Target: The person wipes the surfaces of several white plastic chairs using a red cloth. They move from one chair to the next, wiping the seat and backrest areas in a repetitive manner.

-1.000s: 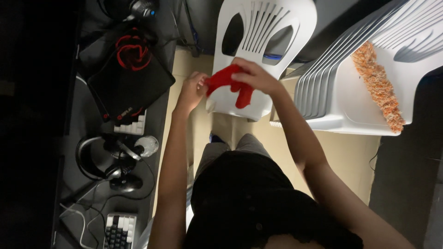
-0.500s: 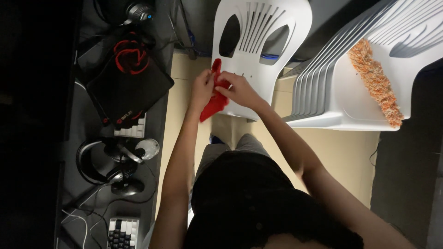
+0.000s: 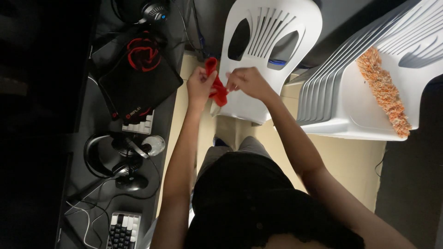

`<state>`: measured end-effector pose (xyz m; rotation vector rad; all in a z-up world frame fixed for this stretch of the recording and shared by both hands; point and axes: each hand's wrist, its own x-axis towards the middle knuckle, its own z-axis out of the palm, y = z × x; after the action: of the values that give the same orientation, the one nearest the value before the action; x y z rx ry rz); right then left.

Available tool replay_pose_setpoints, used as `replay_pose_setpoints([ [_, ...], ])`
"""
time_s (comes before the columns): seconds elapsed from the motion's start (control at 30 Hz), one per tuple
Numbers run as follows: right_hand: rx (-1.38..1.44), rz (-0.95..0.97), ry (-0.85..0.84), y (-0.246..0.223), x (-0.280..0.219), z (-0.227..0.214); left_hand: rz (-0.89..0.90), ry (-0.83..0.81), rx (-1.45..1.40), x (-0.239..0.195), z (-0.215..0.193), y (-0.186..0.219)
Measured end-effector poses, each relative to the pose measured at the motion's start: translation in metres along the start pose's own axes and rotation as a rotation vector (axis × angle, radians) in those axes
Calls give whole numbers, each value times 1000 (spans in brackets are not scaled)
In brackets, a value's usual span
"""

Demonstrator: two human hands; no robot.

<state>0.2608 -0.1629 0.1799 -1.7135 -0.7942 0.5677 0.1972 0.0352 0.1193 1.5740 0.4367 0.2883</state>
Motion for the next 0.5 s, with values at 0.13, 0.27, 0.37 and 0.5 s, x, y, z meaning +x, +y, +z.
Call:
replay_pose_setpoints([
  [0.13, -8, 27, 153, -4, 7, 4, 10, 28, -47, 1, 6, 4],
  [0.27, -50, -110, -11, -20, 4, 6, 59, 20, -132, 3, 10, 9],
  [0.37, -153, -193, -52, -21, 2, 3, -49, 13, -252, 2, 12, 20],
  [0.5, -264, -226, 22, -13, 1, 0, -223, -14, -496, 8, 11, 8],
])
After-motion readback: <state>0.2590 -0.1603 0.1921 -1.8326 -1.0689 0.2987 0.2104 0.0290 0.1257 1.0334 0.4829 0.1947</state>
